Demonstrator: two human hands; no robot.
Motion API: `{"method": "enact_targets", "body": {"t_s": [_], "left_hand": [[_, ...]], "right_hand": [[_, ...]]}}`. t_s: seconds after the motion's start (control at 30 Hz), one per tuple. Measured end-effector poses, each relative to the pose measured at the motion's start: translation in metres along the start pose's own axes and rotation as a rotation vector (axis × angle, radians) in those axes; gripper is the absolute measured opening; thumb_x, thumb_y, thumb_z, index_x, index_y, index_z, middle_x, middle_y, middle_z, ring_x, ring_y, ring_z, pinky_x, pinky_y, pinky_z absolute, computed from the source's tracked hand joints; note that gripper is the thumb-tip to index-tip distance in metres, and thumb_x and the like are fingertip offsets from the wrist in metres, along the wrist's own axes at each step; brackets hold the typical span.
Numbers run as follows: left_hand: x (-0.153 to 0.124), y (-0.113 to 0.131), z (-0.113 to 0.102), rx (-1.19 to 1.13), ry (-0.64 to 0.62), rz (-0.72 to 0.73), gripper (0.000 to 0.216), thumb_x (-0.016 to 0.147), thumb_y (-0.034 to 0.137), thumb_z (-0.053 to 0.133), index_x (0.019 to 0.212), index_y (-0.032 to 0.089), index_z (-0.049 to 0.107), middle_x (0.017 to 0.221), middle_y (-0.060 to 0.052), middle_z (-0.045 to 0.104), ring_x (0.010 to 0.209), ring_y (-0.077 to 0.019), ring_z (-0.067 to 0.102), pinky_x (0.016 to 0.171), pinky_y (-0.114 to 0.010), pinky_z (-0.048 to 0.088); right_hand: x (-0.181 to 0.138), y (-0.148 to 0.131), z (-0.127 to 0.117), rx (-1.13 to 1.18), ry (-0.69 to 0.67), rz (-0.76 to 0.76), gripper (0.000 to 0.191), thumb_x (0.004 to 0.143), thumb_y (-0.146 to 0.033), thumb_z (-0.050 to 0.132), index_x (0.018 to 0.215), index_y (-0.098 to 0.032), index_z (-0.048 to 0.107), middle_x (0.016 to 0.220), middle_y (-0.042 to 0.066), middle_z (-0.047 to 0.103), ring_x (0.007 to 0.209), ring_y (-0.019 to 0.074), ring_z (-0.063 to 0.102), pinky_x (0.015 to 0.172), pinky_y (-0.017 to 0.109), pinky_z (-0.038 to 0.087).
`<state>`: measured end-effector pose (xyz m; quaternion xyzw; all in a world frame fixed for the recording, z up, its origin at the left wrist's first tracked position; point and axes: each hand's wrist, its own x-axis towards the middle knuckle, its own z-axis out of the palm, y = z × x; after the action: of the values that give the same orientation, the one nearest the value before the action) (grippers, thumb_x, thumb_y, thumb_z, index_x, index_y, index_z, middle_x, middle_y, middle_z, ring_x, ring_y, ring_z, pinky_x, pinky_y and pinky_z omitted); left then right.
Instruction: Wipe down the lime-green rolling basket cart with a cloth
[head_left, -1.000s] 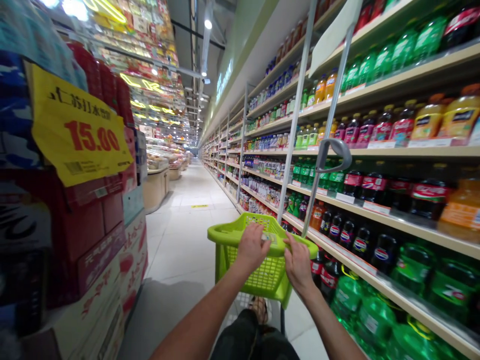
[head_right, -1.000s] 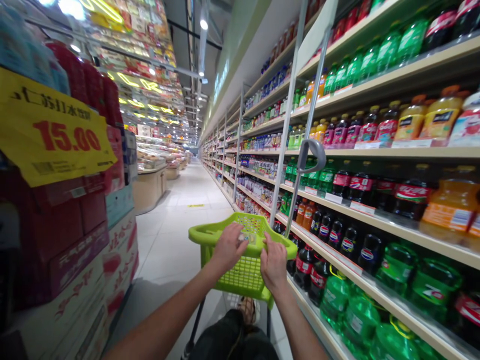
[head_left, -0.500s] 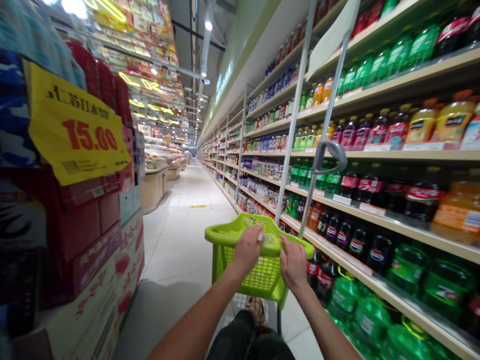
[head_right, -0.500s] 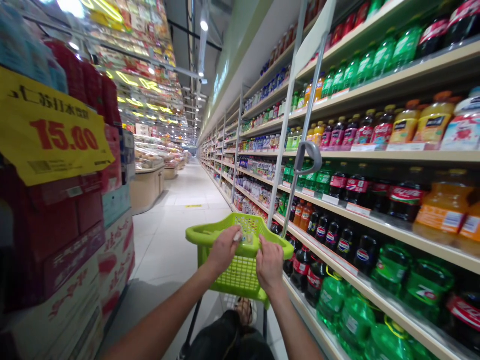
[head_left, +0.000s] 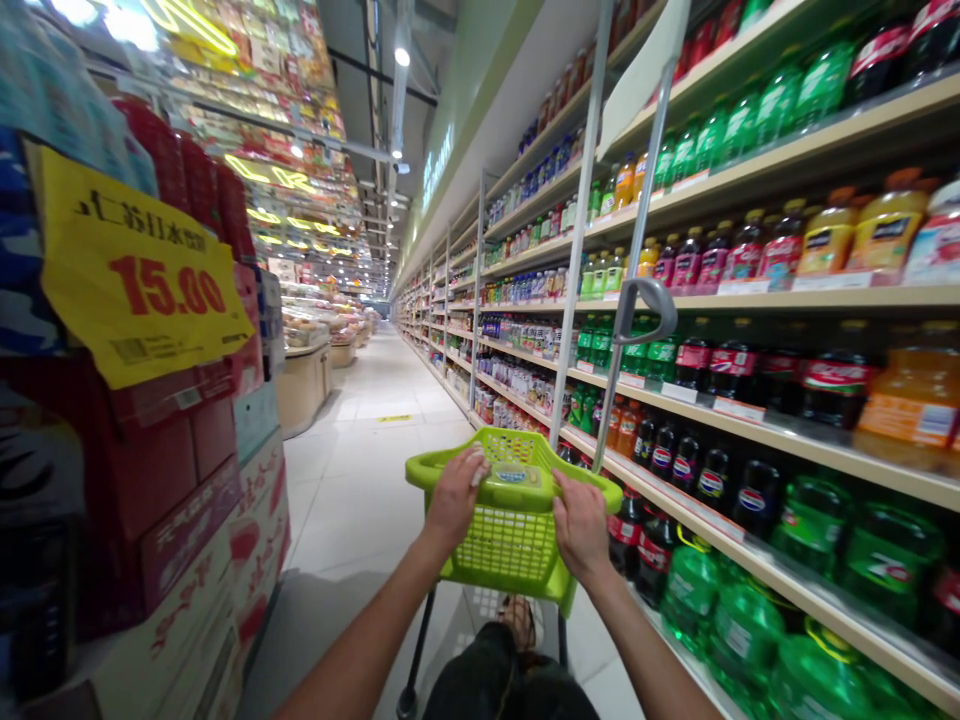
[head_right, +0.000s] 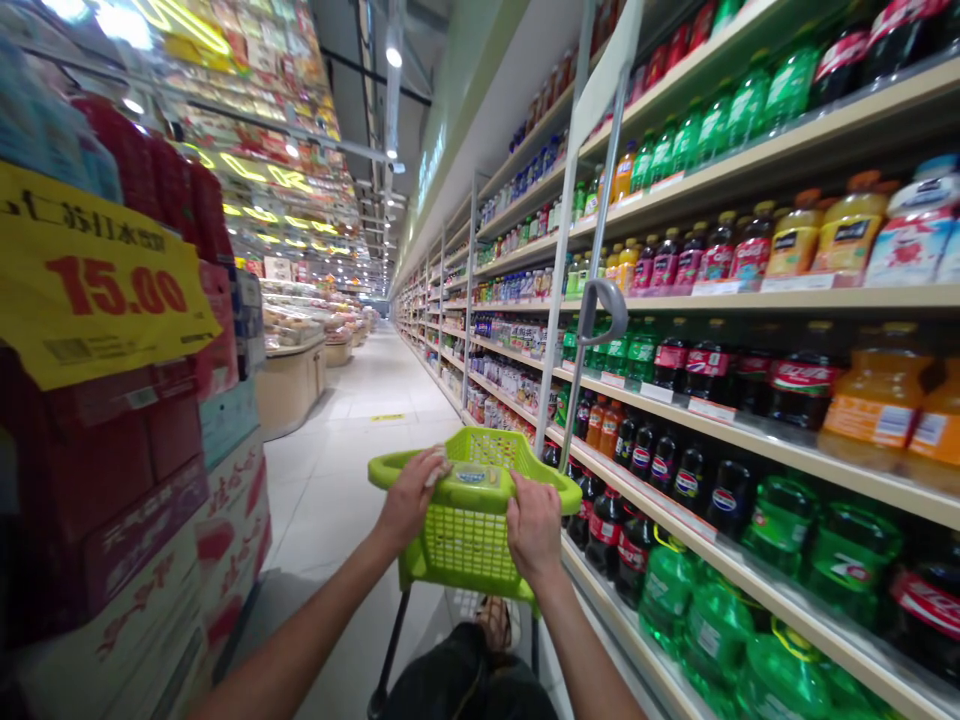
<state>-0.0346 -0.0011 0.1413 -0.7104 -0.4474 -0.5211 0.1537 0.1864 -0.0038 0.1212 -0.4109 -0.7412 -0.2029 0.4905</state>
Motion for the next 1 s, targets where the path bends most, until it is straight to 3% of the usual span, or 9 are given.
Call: {"method": "enact_targets", "body": {"t_s": [0.1,0.27,0.33,0.5,0.63,0.73,0.87,0.93,1.0], "left_hand": [[0.003,0.005,0.005,-0.033,-0.079,0.083,0.03,0.083,0.019,0.038,0.108,0.02,0.053,0.119,-0.007,0.054,0.111,-0.0168,0.047,0.095,-0.037,0.04],[0.008,-0.04,-0.031,0.19,-0.026,-0.175,0.027,0.079,0.015,0.039,0.098,0.019,0.057,0.11,-0.007,0.058,0.107,-0.0217,0.05,0.092,-0.046,0.039],[0.009,-0.042,-0.032,0.204,-0.012,-0.199,0.027,0.079,0.015,0.04,0.098,0.019,0.057,0.108,-0.007,0.059,0.106,-0.0214,0.051,0.092,-0.044,0.04],[0.007,0.024,0.018,0.063,-0.034,-0.012,0.029,0.082,0.017,0.037,0.106,0.017,0.053,0.113,-0.009,0.057,0.107,-0.0182,0.05,0.093,-0.038,0.041],[0.011,0.07,0.049,0.036,-0.154,0.143,0.026,0.081,0.015,0.04,0.103,0.018,0.055,0.117,-0.01,0.054,0.112,-0.021,0.047,0.094,-0.044,0.04],[0.015,0.057,0.037,0.027,-0.198,0.148,0.025,0.081,0.015,0.04,0.101,0.018,0.055,0.117,-0.01,0.054,0.111,-0.0207,0.047,0.094,-0.043,0.04],[0.018,0.025,0.014,0.085,-0.105,-0.053,0.024,0.083,0.018,0.038,0.099,0.017,0.056,0.114,-0.01,0.054,0.107,-0.0201,0.05,0.093,-0.042,0.041],[0.018,0.033,0.02,0.102,-0.089,-0.073,0.024,0.082,0.017,0.039,0.099,0.016,0.055,0.113,-0.012,0.054,0.107,-0.0207,0.049,0.093,-0.043,0.041],[0.016,0.054,0.037,0.078,-0.147,0.028,0.025,0.081,0.014,0.04,0.101,0.014,0.055,0.115,-0.013,0.054,0.109,-0.0209,0.048,0.094,-0.042,0.04]], "right_hand": [[-0.001,0.004,-0.002,0.003,-0.009,-0.004,0.036,0.084,-0.019,0.033,0.117,-0.016,0.047,0.099,0.007,0.06,0.093,0.0186,0.051,0.087,0.038,0.032],[-0.002,0.007,-0.002,0.015,-0.001,0.001,0.035,0.084,-0.02,0.034,0.116,-0.016,0.047,0.101,0.007,0.06,0.095,0.0186,0.051,0.088,0.037,0.03],[-0.001,0.005,-0.001,0.017,0.013,0.023,0.034,0.084,-0.021,0.034,0.115,-0.015,0.047,0.099,0.007,0.06,0.093,0.0183,0.051,0.087,0.037,0.03],[0.002,0.004,0.001,0.023,0.023,0.047,0.035,0.085,-0.022,0.032,0.116,-0.016,0.046,0.096,0.006,0.061,0.088,0.0172,0.052,0.085,0.036,0.031],[0.001,0.007,-0.002,0.043,0.02,0.052,0.037,0.086,-0.023,0.031,0.12,-0.016,0.042,0.097,0.006,0.061,0.09,0.018,0.053,0.086,0.037,0.031],[0.0,0.008,-0.003,0.06,0.01,0.047,0.037,0.087,-0.025,0.029,0.122,-0.016,0.04,0.099,0.007,0.061,0.092,0.019,0.052,0.088,0.039,0.031],[0.0,0.004,-0.001,0.089,0.041,0.052,0.04,0.088,-0.027,0.028,0.126,-0.016,0.035,0.098,0.007,0.061,0.09,0.0193,0.052,0.088,0.04,0.031],[0.001,0.002,0.0,0.091,0.069,0.074,0.041,0.088,-0.027,0.027,0.128,-0.017,0.032,0.096,0.006,0.061,0.088,0.0191,0.052,0.087,0.04,0.032],[0.002,0.001,0.0,0.081,0.083,0.068,0.043,0.088,-0.026,0.027,0.13,-0.017,0.03,0.095,0.005,0.062,0.087,0.0187,0.053,0.085,0.039,0.033]]}}
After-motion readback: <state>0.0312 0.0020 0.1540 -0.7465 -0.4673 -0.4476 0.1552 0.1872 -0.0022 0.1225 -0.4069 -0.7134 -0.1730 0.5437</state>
